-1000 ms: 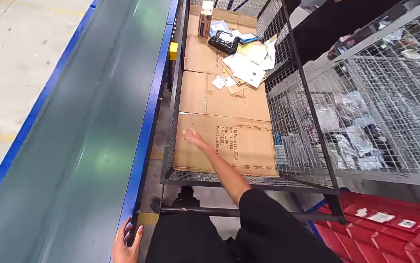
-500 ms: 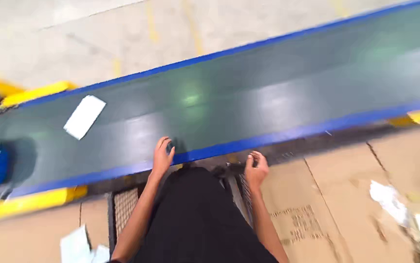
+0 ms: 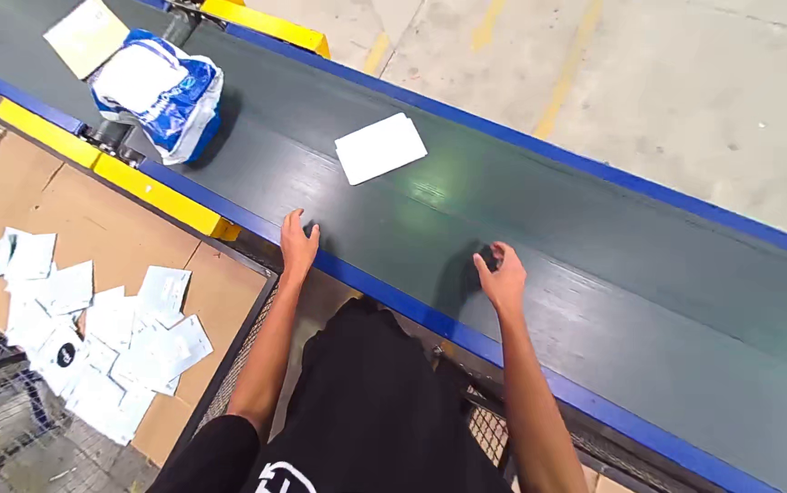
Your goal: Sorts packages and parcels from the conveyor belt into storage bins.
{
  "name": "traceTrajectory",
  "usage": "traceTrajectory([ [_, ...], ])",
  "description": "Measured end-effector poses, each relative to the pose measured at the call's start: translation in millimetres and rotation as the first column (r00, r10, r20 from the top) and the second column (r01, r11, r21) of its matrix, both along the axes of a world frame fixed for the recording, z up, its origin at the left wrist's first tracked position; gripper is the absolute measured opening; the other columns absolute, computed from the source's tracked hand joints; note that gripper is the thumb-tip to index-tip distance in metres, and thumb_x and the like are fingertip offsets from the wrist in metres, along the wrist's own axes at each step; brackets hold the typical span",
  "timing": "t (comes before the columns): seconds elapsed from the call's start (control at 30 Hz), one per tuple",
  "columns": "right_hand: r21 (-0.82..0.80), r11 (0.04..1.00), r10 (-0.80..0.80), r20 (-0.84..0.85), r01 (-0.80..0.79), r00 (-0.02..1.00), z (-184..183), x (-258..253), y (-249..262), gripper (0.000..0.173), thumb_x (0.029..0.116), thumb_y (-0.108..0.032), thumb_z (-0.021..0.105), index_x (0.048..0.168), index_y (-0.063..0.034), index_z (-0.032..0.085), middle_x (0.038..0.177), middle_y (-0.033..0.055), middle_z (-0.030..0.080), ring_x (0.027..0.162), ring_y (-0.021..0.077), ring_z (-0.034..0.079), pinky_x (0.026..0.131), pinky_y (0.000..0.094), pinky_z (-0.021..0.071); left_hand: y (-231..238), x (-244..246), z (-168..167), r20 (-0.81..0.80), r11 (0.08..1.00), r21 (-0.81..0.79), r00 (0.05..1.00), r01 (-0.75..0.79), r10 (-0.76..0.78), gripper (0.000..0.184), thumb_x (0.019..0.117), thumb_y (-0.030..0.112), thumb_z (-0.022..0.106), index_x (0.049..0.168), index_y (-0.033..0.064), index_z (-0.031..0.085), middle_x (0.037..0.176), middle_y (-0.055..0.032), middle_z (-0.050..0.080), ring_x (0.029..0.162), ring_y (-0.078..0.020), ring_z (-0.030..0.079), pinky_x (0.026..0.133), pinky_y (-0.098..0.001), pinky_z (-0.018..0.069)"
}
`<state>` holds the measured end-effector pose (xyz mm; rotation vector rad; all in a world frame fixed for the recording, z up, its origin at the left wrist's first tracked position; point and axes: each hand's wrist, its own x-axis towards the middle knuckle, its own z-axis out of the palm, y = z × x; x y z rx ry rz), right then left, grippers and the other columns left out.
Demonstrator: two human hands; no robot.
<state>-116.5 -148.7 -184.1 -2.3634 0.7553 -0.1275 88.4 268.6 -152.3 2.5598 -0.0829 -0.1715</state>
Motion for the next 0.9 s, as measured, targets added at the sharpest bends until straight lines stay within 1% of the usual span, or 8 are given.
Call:
traceTrajectory([
  [0.17,0.060,0.979,0.204,-0.194,-0.196,0.960,25,175,-16,0.082,0.0940,-0.051,0.067,0.150,0.0029,0.041,0.141,0.0329,0.053,0.131,0.0497,0.052,0.107,0.0691,0.0398,1,54,16,0.074,0.994,0.080,0.994,-0.080,0.074,0.060,0.0940,0.028,0.068,0.146,0.0043,0.052,0.148,-0.0211,0.053,0.136,-0.0397,0.051,0.111,-0.0581,0.0432],
  [0.33,-0.017,0.997,0.071,-0.330,-0.081,0.941,21,246,2,0.108,0.0805,-0.058,0.079,0.158,-0.0017,0.030,0.152,0.0404,0.033,0.135,0.0626,0.036,0.099,0.0791,0.0362,75,123,51,0.101,0.887,-0.050,0.881,-0.459,0.462,0.067,0.0926,0.035,0.072,0.142,-0.0040,0.050,0.144,-0.0291,0.052,0.134,-0.0430,0.051,0.111,-0.0560,0.0428],
  [0.47,-0.172,0.984,-0.089,-0.271,0.043,0.958,8,222,-3,0.122,0.0683,-0.058,0.087,0.157,0.0031,0.029,0.154,0.0398,0.030,0.139,0.0604,0.032,0.104,0.0732,0.0372,133,166,14,-0.162,0.655,-0.280,0.708,-0.701,0.688,0.103,0.0831,0.058,0.077,0.153,-0.0034,0.034,0.146,-0.0285,0.050,0.134,-0.0389,0.052,0.109,-0.0537,0.0467],
  [0.57,-0.115,0.984,-0.166,-0.332,0.135,0.929,5,190,-39,0.135,0.0559,-0.063,0.092,0.156,0.0025,0.030,0.150,0.0377,0.038,0.138,0.0558,0.038,0.109,0.0688,0.0357,124,170,-15,-0.552,0.427,-0.479,0.641,-0.767,0.533,0.096,0.0885,0.070,0.065,0.151,0.0007,0.040,0.143,-0.0248,0.055,0.124,-0.0348,0.061,0.099,-0.0507,0.0552],
  [0.63,-0.061,0.979,-0.204,-0.309,0.195,0.929,4,161,-56,0.122,0.0598,-0.059,0.092,0.151,0.0003,0.038,0.141,0.0349,0.050,0.131,0.0513,0.049,0.107,0.0671,0.0395,104,163,-20,-0.612,0.357,-0.555,0.659,-0.751,0.437,0.087,0.0924,0.063,0.065,0.149,0.0011,0.043,0.142,-0.0227,0.056,0.125,-0.0326,0.061,0.100,-0.0479,0.0559],
  [0.77,0.202,0.914,-0.335,-0.119,0.353,0.935,-3,72,-45,0.071,0.0800,-0.042,0.085,0.132,0.0013,0.062,0.125,0.0247,0.066,0.121,0.0347,0.062,0.106,0.0555,0.0478,74,133,10,-0.680,0.444,-0.562,0.695,-0.698,0.233,0.073,0.0952,0.061,0.059,0.151,0.0177,0.043,0.144,-0.0117,0.058,0.128,-0.0293,0.059,0.100,-0.0560,0.0537],
  [0.83,0.431,0.784,-0.489,-0.014,0.446,0.872,1,19,-24,0.059,0.0855,-0.032,0.082,0.130,0.0005,0.062,0.120,0.0174,0.069,0.112,0.0236,0.067,0.100,0.0446,0.0555,51,121,32,-0.653,0.495,-0.615,0.748,-0.614,0.117,0.070,0.0949,0.066,0.053,0.152,0.0275,0.041,0.146,-0.0063,0.056,0.131,-0.0288,0.056,0.100,-0.0625,0.0509],
  [0.9,0.646,0.597,-0.650,0.042,0.476,0.758,9,-36,5,0.055,0.0886,-0.023,0.080,0.133,0.0012,0.057,0.119,0.0149,0.070,0.108,0.0200,0.069,0.095,0.0404,0.0596,32,109,39,-0.578,0.529,-0.690,0.816,-0.494,0.008,0.060,0.1011,0.063,0.045,0.150,0.0283,0.043,0.144,-0.0008,0.057,0.130,-0.0210,0.057,0.102,-0.0542,0.0524],
])
